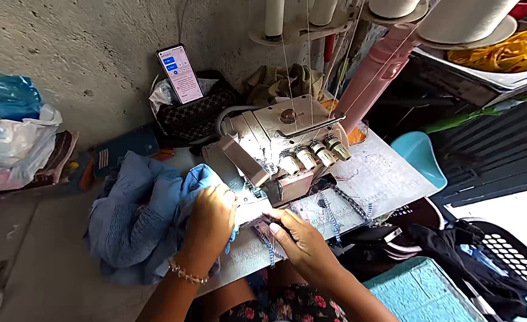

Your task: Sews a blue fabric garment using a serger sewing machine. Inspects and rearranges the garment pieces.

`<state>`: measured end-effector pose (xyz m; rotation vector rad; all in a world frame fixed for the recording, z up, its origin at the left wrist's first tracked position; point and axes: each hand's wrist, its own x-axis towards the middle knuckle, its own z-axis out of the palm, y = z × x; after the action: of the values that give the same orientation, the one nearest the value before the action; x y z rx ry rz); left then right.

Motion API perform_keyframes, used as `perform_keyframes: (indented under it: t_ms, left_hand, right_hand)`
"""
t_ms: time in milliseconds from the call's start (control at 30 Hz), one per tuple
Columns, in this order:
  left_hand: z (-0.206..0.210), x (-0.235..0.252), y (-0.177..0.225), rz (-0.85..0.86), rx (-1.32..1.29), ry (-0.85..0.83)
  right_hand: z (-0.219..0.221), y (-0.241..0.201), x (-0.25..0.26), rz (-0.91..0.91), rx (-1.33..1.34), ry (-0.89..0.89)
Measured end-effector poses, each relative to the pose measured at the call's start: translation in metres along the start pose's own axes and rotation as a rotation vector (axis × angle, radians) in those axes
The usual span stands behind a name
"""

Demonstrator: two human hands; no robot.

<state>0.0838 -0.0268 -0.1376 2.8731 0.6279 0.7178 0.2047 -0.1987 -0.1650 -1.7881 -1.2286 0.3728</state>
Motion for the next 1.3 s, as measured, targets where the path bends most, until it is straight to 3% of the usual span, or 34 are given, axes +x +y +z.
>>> perform_keyframes:
  t_ms: [167,433,800,967,1033,1133,1233,1300]
  left_hand:
    - [-0.007,-0.009,0.008,-0.103,-0.229,0.061]
    - [-0.008,-0.013,0.005,-0.103,-0.295,0.083]
    - [-0.012,-0.029,0.012,-0.140,-0.413,0.134]
    - [0.002,-0.067,0.006,-0.201,-0.114,0.088]
    - [0.011,-0.072,-0.002,-0.252,-0.092,0.039]
    - [-0.015,-0.078,-0.020,-0.253,-0.255,-0.052]
    - [-0.061,-0.088,-0.077,-0.373,-0.400,0.118]
    - [-0.089,-0.095,-0.129,-0.577,-0.246,0.221]
  right_hand:
    - [0.004,-0.009,0.022,-0.061,0.037,0.002]
    - [0.007,-0.013,0.039,-0.063,0.113,-0.093]
    - [0.013,-0.009,0.034,-0.122,0.030,0.017]
    - [0.012,-0.002,0.014,-0.138,0.197,0.018]
    - [0.018,-0.003,0.005,-0.157,0.277,0.011]
    - [0.024,-0.004,-0.004,-0.164,0.323,0.035]
    - [0.024,-0.001,-0.009,-0.177,0.341,0.062]
    - [0.022,-0.003,-0.012,-0.176,0.353,0.035]
